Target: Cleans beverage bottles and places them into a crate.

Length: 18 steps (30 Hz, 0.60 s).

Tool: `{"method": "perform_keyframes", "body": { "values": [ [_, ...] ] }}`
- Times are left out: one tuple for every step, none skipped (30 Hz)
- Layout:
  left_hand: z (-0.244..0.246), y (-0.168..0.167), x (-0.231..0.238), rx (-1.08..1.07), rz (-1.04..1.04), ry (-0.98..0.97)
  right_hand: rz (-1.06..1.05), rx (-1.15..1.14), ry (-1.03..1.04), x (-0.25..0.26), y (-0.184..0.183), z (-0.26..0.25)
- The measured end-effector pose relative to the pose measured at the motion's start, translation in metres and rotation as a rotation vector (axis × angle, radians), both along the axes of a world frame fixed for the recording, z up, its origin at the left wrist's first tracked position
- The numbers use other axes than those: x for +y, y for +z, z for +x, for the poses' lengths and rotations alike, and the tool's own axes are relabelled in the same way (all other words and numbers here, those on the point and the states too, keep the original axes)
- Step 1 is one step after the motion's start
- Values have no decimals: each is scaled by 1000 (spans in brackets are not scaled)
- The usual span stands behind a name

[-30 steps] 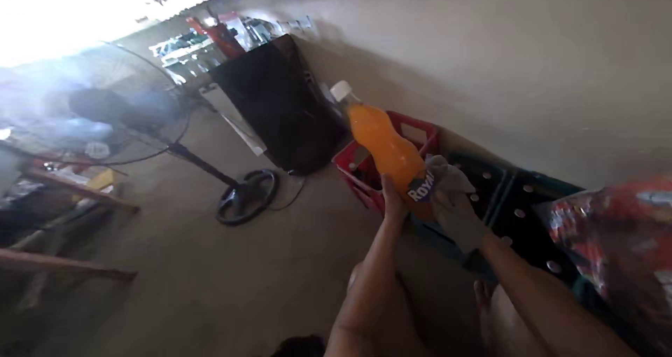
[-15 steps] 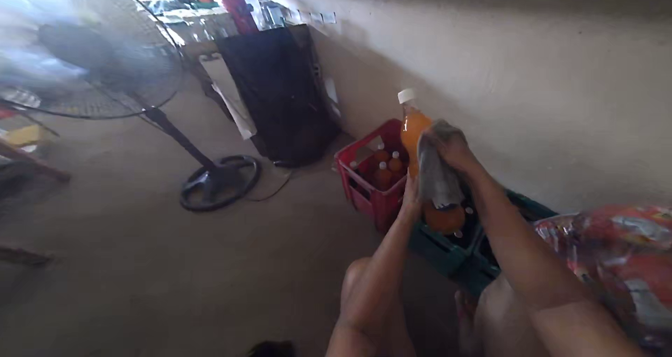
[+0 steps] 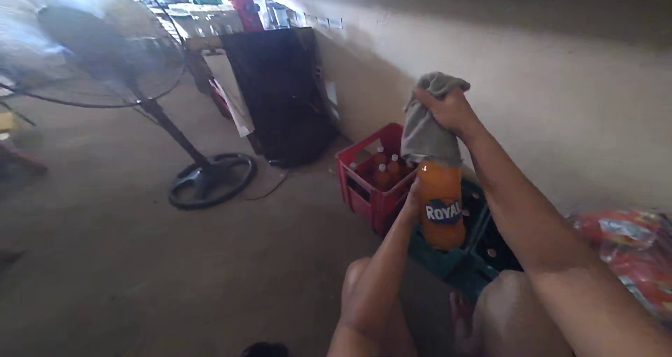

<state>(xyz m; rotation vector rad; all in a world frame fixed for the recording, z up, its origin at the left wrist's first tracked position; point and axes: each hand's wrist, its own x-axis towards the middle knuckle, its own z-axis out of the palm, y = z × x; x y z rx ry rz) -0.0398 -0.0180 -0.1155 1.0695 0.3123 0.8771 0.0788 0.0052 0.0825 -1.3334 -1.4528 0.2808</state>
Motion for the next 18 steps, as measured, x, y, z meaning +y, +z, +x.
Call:
{"method": "perform_keyframes", "body": {
  "values": [
    [0, -2, 0, 3, -4, 30, 3, -39, -11, 0, -2, -1],
    [1, -2, 0, 28, 17, 61, -31, -78, -37, -4, -5, -4],
    [2, -2, 2, 51, 37, 96, -114, -115, -77, -14, -10, -9],
    [5, -2, 4, 56, 46, 146, -213, -146, -116, -27, -19, -16],
    [7, -1, 4, 42, 23, 197, -284, -196, -147, -40, -38, -21],
    [9, -1, 5, 12, -5, 257, -341, -249, -172, -52, -65, -23],
    [9, -3, 7, -38, -8, 309, -390, -273, -176, -65, -93, -25],
    [9, -7, 12, -88, 12, 356, -441, -282, -181, -78, -118, -25],
    [6, -8, 17, -108, 31, 401, -440, -278, -205, -88, -144, -25],
    [1, -4, 20, -65, 67, 435, -398, -218, -243, -97, -167, -27],
    [-1, 0, 19, -27, 71, 485, -306, -93, -295, -104, -188, -30],
    [-1, 1, 17, 0, 59, 527, -207, 107, -333, -107, -206, -37],
    [1, 3, 13, 5, 48, 555, -107, 355, -338, -107, -217, -44],
    [3, 5, 7, 1, 57, 589, -22, 614, -293, -104, -223, -52],
    [7, 6, 4, -3, 82, 643, 34, 837, -241, -99, -222, -58],
    [11, 5, 2, -14, 109, 696, 52, 999, -199, -95, -218, -64],
    [14, 2, 2, -24, 148, 737, 31, 1108, -194, -94, -211, -68],
    [17, -1, 4, -31, 192, 790, -19, 1173, -190, -95, -207, -69]
  ]
}}
